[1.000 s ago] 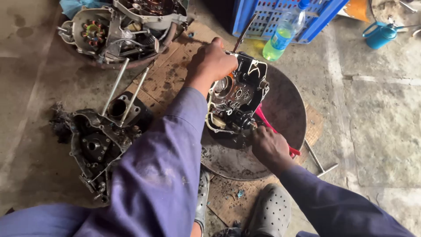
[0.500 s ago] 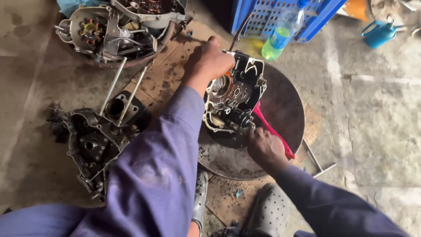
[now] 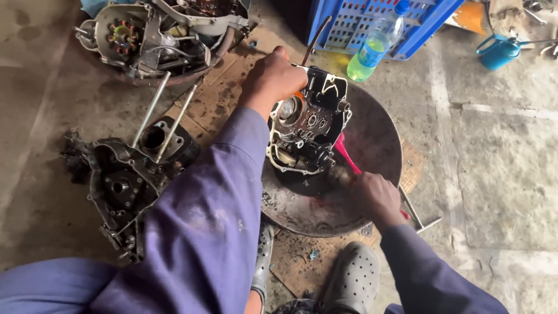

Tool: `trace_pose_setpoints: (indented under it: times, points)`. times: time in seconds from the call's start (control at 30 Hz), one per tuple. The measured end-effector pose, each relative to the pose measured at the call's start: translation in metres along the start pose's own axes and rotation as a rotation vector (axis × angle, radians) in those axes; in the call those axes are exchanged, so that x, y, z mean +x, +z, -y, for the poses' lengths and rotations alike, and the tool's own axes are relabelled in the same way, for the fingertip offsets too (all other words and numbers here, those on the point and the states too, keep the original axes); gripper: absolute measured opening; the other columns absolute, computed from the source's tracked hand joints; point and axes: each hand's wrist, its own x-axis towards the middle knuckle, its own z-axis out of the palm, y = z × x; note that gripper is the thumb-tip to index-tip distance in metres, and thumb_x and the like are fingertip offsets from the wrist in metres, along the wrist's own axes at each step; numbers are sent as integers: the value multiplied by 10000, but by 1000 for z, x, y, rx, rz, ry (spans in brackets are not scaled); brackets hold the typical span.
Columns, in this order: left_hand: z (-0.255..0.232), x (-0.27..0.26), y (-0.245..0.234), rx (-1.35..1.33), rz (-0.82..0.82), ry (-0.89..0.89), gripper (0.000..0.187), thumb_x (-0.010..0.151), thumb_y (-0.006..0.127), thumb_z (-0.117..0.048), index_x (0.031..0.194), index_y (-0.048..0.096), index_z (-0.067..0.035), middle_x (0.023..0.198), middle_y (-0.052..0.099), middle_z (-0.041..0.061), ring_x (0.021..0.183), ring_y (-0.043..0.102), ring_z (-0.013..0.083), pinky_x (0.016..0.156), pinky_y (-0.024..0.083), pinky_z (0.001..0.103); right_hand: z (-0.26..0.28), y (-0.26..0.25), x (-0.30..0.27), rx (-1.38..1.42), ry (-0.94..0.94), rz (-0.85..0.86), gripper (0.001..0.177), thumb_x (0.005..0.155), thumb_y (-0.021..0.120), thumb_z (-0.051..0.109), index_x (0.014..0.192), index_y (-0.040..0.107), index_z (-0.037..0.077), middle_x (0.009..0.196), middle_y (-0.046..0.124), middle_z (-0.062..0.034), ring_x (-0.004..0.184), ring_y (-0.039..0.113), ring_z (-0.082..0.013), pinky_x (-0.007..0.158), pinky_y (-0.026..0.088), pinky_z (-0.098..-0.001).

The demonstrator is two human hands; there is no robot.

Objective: Cleaning internal motorcycle engine casing parts with a brush and fluid.

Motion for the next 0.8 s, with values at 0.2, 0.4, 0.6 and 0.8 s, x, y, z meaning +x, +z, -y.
trace_pose_setpoints:
  times: [0.2, 0.4, 0.6, 0.8]
  points:
    - [-1, -11, -16, -34, 50, -84, 630, 682, 602, -241, 1291, 599, -80, 1269, 748, 162, 1219, 697, 311, 1053, 513, 384, 31, 16, 4, -5, -203, -206, 344, 932, 497, 204, 1230, 666, 170, 1013, 724, -206, 937, 717, -372, 695, 585, -491]
    - [20, 9, -9, -42, -32, -57, 606, 668, 644, -245, 1255, 581, -111, 1312, 652, 166, 1241, 620, 329, 1051, 460, 392, 54, -41, -5, -21, -78, 211, 472, 1089, 377, 489, 1067, 723, 169, 1005, 751, -149, 986, 740, -319, 825, 582, -478]
    - [11, -1, -12, -27, 11, -61, 622, 704, 625, -263, 1301, 598, -87, 1355, 658, 172, 1277, 625, 341, 1088, 470, 396, 0, -45, 10, -163, -171, 385, 432, 1053, 521, 489, 1075, 757, 128, 848, 783, -117, 825, 778, -276, 765, 593, -454]
    - [4, 1, -3, 20, -17, -75, 816, 725, 621, -315, 1498, 402, -166, 1459, 510, 167, 1345, 506, 359, 1109, 383, 451, -7, -88, -18, -103, -161, 69, 412, 882, 595, 142, 1192, 776, 345, 878, 775, -64, 789, 761, -253, 695, 601, -416]
